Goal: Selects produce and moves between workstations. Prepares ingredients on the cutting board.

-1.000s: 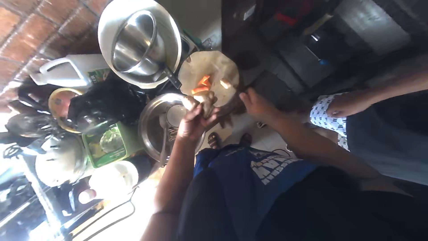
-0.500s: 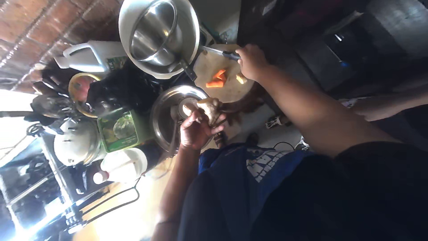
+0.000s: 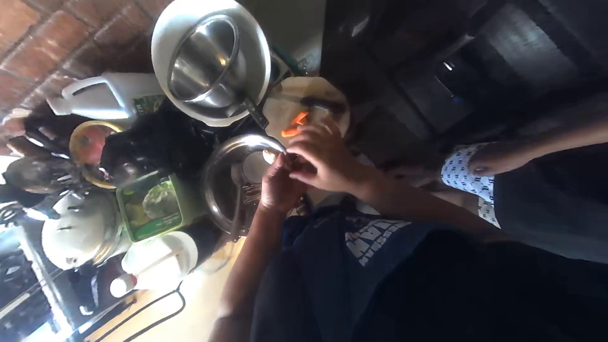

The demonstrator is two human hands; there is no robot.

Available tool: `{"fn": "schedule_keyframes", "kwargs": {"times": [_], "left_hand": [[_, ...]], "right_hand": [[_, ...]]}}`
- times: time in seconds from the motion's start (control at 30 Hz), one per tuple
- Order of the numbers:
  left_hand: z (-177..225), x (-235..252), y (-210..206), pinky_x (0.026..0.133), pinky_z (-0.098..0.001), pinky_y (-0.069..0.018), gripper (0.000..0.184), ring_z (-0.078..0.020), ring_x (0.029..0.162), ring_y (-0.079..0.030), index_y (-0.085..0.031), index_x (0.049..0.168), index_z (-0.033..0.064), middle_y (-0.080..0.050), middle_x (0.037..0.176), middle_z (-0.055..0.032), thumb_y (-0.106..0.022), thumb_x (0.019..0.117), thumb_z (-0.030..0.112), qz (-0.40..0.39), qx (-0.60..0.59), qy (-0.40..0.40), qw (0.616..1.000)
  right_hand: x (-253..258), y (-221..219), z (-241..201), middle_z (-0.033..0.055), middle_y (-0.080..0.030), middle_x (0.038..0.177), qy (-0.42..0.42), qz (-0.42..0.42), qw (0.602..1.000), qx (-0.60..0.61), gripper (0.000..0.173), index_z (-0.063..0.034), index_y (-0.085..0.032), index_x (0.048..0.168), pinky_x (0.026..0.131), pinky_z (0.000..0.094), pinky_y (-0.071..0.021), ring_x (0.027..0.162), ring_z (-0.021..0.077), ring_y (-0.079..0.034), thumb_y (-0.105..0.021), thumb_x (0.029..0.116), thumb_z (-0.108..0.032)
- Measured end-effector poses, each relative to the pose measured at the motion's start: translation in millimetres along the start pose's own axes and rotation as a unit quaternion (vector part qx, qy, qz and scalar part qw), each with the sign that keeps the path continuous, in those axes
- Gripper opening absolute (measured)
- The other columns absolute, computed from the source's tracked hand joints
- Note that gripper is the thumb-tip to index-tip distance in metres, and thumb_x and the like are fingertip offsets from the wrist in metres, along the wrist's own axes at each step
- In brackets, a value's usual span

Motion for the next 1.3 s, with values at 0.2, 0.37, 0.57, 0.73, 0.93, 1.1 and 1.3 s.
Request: {"fn": "schedule_keyframes", "kwargs": {"times": [0.2,0.37,0.57,0.73,0.93,1.1,1.3], "left_hand": [[-24.6,30.2,-10.4,0.083,-0.0375,-0.0574,0.043,-0.0125,0.097,-0.067,-0.067,0.111,0.0227,-0.069,0.104,0.0007,-0.037,0.1055,0.054,-0.013,0.020,0.021,0.999],[-55.5,34.2,12.4,0.077,-0.0416,-0.0601,0.073,-0.0190,0.096,-0.068,-0.060,0.130,0.0212,-0.070,0.111,-0.0043,-0.026,0.0982,0.077,0.043,0.189,0.123,0.973],[-66.8,13.8,48.8,0.065,-0.0287,-0.0559,0.055,-0.0134,0.074,-0.063,-0.050,0.137,0.0071,-0.065,0.100,-0.0088,-0.074,0.0945,0.032,0.159,0.406,0.210,0.875],[-5.1,14.0,42.7,0.088,-0.0387,-0.0597,0.055,-0.0188,0.096,-0.070,-0.060,0.125,0.0010,-0.071,0.106,-0.0134,-0.087,0.0796,0.013,0.253,0.534,-0.009,0.807],[29.6,52.1,21.1,0.105,-0.0530,-0.0498,0.047,-0.0332,0.122,-0.062,-0.062,0.132,0.0022,-0.063,0.133,-0.0196,-0.076,0.0940,0.025,0.228,0.688,-0.092,0.683],[14.1,83.2,21.6,0.111,-0.0571,-0.0424,0.056,-0.0394,0.135,-0.051,-0.059,0.140,0.0041,-0.054,0.148,-0.0177,-0.079,0.0887,0.015,0.159,0.772,-0.059,0.613],[4.5,91.5,23.6,0.106,-0.0582,-0.0468,0.059,-0.0404,0.129,-0.055,-0.064,0.135,0.0057,-0.058,0.139,-0.0196,-0.080,0.0786,0.003,0.144,0.807,-0.080,0.567]], "right_hand": [[-17.9,-4.4,22.3,0.0020,-0.075,0.109,-0.057,0.045,0.996,-0.049,0.021,-0.0106,-0.072,0.108,0.124,0.0691,-0.0177,0.130,0.0239,-0.060,-0.075,0.0931,-0.025],[-40.6,-19.0,69.2,0.0080,-0.071,0.113,-0.205,0.013,0.976,0.073,0.028,-0.0076,-0.067,0.121,0.117,0.0636,-0.0343,0.118,0.0243,-0.064,-0.070,0.0972,-0.022],[-33.6,-43.1,116.7,0.0129,-0.072,0.114,-0.256,-0.171,0.951,0.015,0.025,-0.0081,-0.067,0.124,0.121,0.0689,-0.0188,0.124,0.0334,-0.061,-0.064,0.0998,-0.014],[2.5,-39.0,132.5,0.0116,-0.071,0.124,-0.168,-0.164,0.971,-0.045,0.026,-0.0125,-0.071,0.123,0.120,0.0706,-0.0210,0.136,0.0359,-0.053,-0.068,0.0988,-0.022],[38.9,-41.1,206.6,0.0226,-0.065,0.130,-0.313,-0.221,0.921,-0.076,0.032,-0.0066,-0.065,0.130,0.102,0.0637,-0.0481,0.129,0.0448,-0.056,-0.066,0.0999,-0.018],[37.9,-50.6,212.4,0.0261,-0.061,0.130,-0.317,-0.232,0.916,-0.082,0.044,-0.0023,-0.055,0.136,0.099,0.0603,-0.0523,0.125,0.0443,-0.059,-0.069,0.0935,-0.006],[12.4,-27.8,219.2,0.0297,-0.047,0.142,-0.343,-0.190,0.918,-0.065,0.063,-0.0048,-0.048,0.144,0.095,0.0573,-0.0559,0.120,0.0460,-0.061,-0.066,0.0856,0.012]]}}
Point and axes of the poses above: each hand's wrist, its own x-axis towards the middle knuckle, its own y-axis out of the back of the hand, z = x × y, the point moved 10 cm from there along x, towards the middle knuckle
